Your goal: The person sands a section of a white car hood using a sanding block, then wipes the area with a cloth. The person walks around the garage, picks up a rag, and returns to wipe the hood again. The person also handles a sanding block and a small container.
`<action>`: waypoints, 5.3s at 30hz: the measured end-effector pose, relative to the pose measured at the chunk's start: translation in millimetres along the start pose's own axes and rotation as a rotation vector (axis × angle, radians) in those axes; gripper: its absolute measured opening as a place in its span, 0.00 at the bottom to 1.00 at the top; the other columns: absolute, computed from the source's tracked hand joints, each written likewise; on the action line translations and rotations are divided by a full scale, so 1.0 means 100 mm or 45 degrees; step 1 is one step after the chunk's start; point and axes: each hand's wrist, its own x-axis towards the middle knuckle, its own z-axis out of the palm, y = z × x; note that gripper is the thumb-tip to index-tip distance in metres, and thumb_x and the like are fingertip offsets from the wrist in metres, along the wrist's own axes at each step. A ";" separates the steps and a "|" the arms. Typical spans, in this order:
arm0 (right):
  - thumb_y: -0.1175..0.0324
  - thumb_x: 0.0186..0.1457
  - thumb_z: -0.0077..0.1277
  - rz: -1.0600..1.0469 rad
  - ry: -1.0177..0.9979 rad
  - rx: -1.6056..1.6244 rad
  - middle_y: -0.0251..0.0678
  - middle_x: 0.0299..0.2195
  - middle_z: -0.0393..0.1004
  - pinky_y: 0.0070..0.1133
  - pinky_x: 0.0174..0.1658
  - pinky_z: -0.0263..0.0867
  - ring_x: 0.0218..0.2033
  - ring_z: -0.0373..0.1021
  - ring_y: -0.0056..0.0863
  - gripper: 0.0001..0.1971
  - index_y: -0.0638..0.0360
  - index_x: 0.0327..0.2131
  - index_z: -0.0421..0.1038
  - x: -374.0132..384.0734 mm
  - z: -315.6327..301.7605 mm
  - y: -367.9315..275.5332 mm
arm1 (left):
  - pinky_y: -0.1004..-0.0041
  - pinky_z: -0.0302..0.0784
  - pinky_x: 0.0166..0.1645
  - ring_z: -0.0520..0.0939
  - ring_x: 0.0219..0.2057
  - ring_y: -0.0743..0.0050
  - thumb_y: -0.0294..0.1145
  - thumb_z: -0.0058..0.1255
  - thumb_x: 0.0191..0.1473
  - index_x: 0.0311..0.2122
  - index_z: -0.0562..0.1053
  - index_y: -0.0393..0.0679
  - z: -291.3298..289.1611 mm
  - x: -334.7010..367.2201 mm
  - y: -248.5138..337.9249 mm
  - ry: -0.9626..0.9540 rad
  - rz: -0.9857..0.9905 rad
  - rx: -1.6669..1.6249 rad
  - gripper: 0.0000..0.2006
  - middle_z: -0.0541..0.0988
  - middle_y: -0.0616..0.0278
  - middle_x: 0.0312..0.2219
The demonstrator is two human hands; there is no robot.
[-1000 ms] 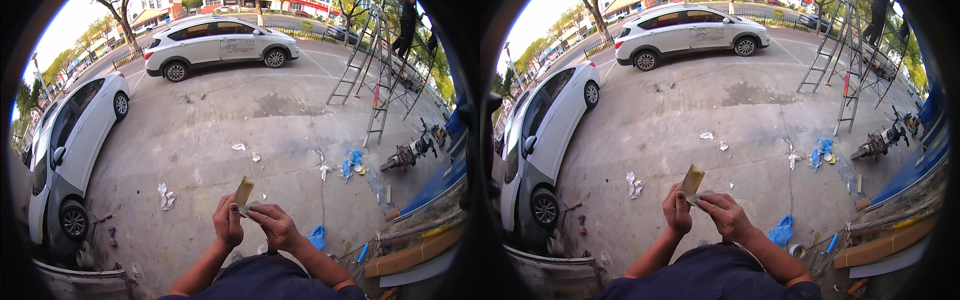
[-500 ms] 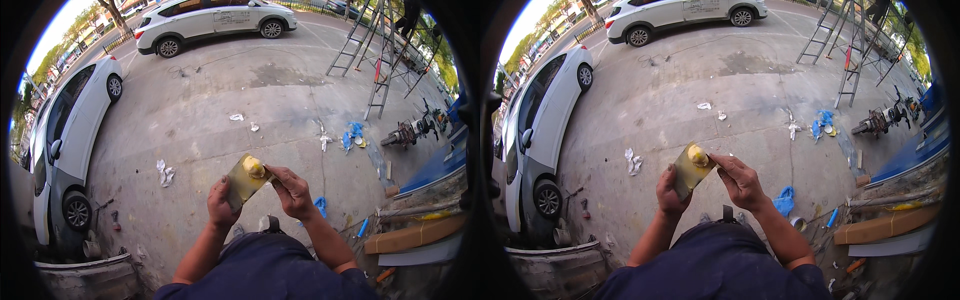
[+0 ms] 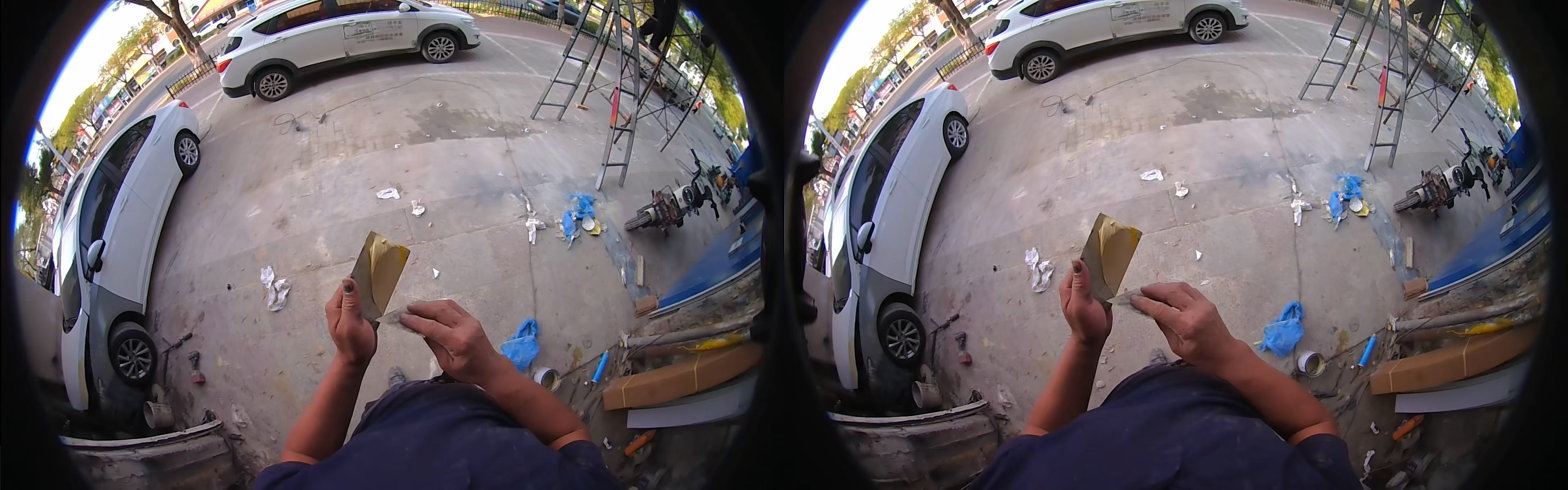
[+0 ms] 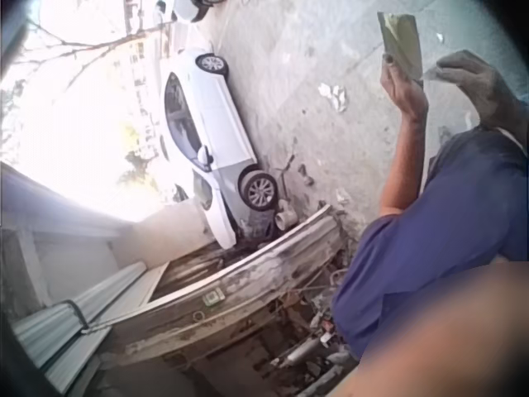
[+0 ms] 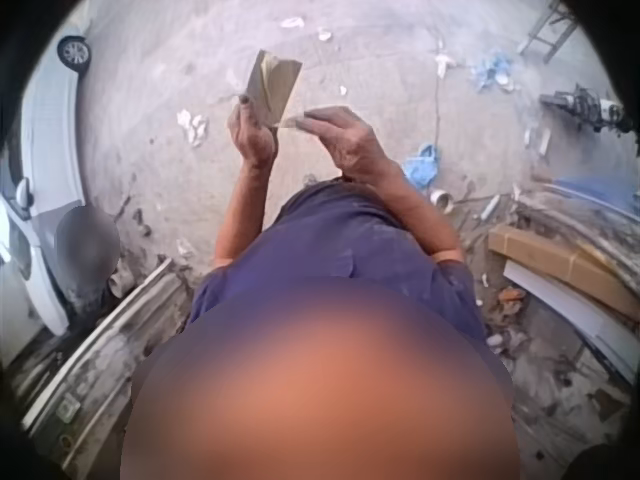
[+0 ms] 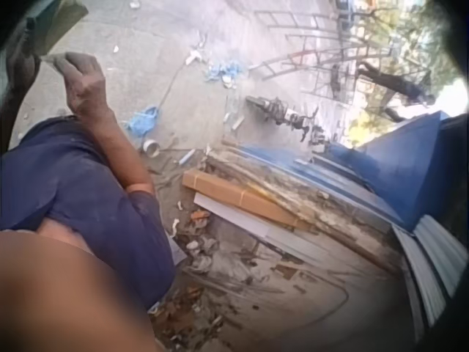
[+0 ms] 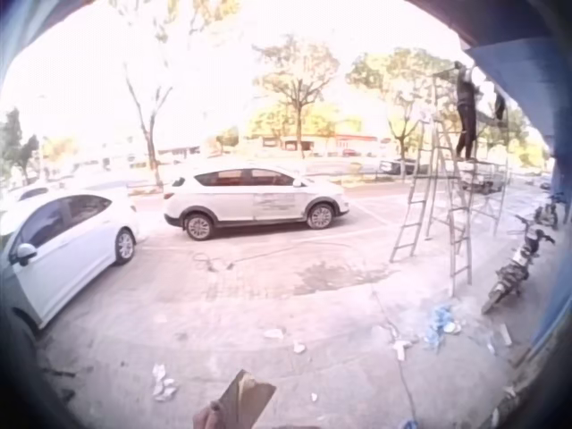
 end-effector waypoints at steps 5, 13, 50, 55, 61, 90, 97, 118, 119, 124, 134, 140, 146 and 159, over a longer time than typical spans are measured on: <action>0.81 0.67 0.59 0.393 0.387 0.361 0.45 0.55 0.84 0.34 0.57 0.79 0.54 0.81 0.45 0.21 0.59 0.61 0.81 0.05 -0.06 0.07 | 0.65 0.77 0.61 0.84 0.52 0.58 0.44 0.40 0.83 0.61 0.78 0.24 0.08 -0.10 0.00 -0.255 0.400 0.454 0.27 0.86 0.46 0.51; 0.84 0.64 0.60 -0.032 -0.003 0.144 0.45 0.57 0.83 0.35 0.59 0.79 0.56 0.81 0.45 0.22 0.59 0.61 0.82 0.01 0.03 0.12 | 0.66 0.76 0.59 0.83 0.52 0.59 0.48 0.38 0.83 0.58 0.78 0.23 0.16 -0.07 0.11 -0.146 0.467 0.698 0.30 0.83 0.45 0.51; 0.76 0.77 0.52 0.520 0.378 0.641 0.47 0.52 0.85 0.28 0.56 0.78 0.53 0.83 0.37 0.14 0.62 0.61 0.80 0.06 -0.19 0.10 | 0.56 0.79 0.58 0.85 0.50 0.45 0.43 0.44 0.80 0.57 0.80 0.24 0.18 -0.17 0.09 -0.340 0.624 0.685 0.26 0.86 0.39 0.47; 0.77 0.75 0.54 0.258 0.306 0.360 0.47 0.54 0.85 0.31 0.58 0.79 0.55 0.83 0.42 0.16 0.62 0.61 0.79 0.05 -0.10 0.07 | 0.57 0.81 0.56 0.86 0.49 0.43 0.44 0.43 0.81 0.59 0.79 0.25 0.27 -0.17 0.15 -0.385 0.749 0.887 0.27 0.85 0.39 0.49; 0.81 0.65 0.61 -0.057 0.018 0.192 0.43 0.56 0.85 0.37 0.60 0.78 0.57 0.81 0.47 0.19 0.60 0.58 0.83 0.00 -0.09 0.11 | 0.63 0.78 0.60 0.84 0.54 0.57 0.46 0.40 0.83 0.61 0.78 0.24 0.18 -0.09 0.15 -0.294 0.495 0.665 0.29 0.83 0.43 0.54; 0.77 0.62 0.63 -0.042 0.146 -0.094 0.41 0.58 0.80 0.39 0.65 0.74 0.60 0.76 0.43 0.25 0.49 0.62 0.83 0.04 0.13 0.01 | 0.61 0.80 0.62 0.86 0.54 0.60 0.49 0.42 0.83 0.59 0.78 0.30 -0.09 0.12 -0.09 0.036 0.033 -0.175 0.27 0.85 0.51 0.53; 0.80 0.67 0.60 0.122 0.462 0.071 0.45 0.60 0.82 0.36 0.61 0.77 0.59 0.79 0.46 0.23 0.59 0.65 0.79 0.03 0.08 0.14 | 0.66 0.77 0.60 0.84 0.51 0.60 0.51 0.36 0.84 0.60 0.75 0.25 0.06 0.00 -0.09 -0.416 0.492 0.697 0.32 0.82 0.52 0.46; 0.79 0.75 0.53 0.275 0.249 0.438 0.43 0.57 0.84 0.28 0.59 0.78 0.58 0.80 0.33 0.23 0.58 0.69 0.75 0.05 -0.35 0.30 | 0.68 0.85 0.52 0.89 0.45 0.66 0.49 0.45 0.80 0.58 0.77 0.30 0.04 -0.01 -0.32 -0.238 -0.523 -0.524 0.26 0.87 0.52 0.47; 0.81 0.73 0.54 0.141 0.212 0.269 0.45 0.56 0.84 0.29 0.58 0.79 0.57 0.81 0.37 0.23 0.58 0.68 0.77 0.06 -0.36 0.31 | 0.68 0.85 0.53 0.89 0.46 0.65 0.49 0.45 0.80 0.58 0.77 0.30 0.03 0.00 -0.30 -0.231 -0.504 -0.518 0.26 0.87 0.51 0.48; 0.82 0.62 0.62 0.044 0.318 -0.251 0.45 0.56 0.83 0.35 0.57 0.80 0.54 0.80 0.47 0.26 0.54 0.62 0.83 0.10 -0.34 0.31 | 0.66 0.85 0.57 0.89 0.50 0.63 0.48 0.45 0.81 0.61 0.75 0.28 0.05 0.04 -0.16 -0.242 -0.417 -0.456 0.27 0.86 0.49 0.51; 0.78 0.64 0.59 -0.001 -0.009 -0.112 0.41 0.55 0.83 0.36 0.61 0.76 0.56 0.79 0.42 0.22 0.52 0.60 0.84 0.11 -0.03 0.14 | 0.67 0.77 0.62 0.84 0.53 0.65 0.46 0.41 0.83 0.62 0.76 0.24 -0.02 0.17 -0.08 -0.093 -0.071 -0.182 0.28 0.84 0.50 0.54; 0.81 0.69 0.57 0.471 0.339 0.366 0.45 0.53 0.85 0.33 0.56 0.79 0.55 0.81 0.44 0.19 0.60 0.61 0.81 0.19 -0.08 0.20 | 0.61 0.78 0.58 0.84 0.51 0.51 0.41 0.44 0.81 0.59 0.79 0.26 0.07 0.05 0.02 -0.348 0.486 0.668 0.24 0.85 0.43 0.48; 0.83 0.63 0.60 -0.022 0.151 0.133 0.43 0.57 0.83 0.35 0.58 0.78 0.56 0.80 0.44 0.24 0.58 0.61 0.82 0.16 0.12 0.16 | 0.58 0.80 0.57 0.86 0.50 0.45 0.42 0.45 0.81 0.60 0.79 0.27 0.06 0.00 0.12 -0.315 0.520 0.878 0.24 0.85 0.41 0.48; 0.77 0.79 0.49 0.517 0.460 1.237 0.38 0.58 0.84 0.24 0.64 0.72 0.57 0.79 0.25 0.21 0.63 0.71 0.72 0.23 -0.11 0.33 | 0.65 0.83 0.57 0.88 0.50 0.62 0.47 0.44 0.81 0.59 0.77 0.28 -0.22 -0.02 -0.07 -0.234 -0.401 -0.435 0.26 0.86 0.49 0.51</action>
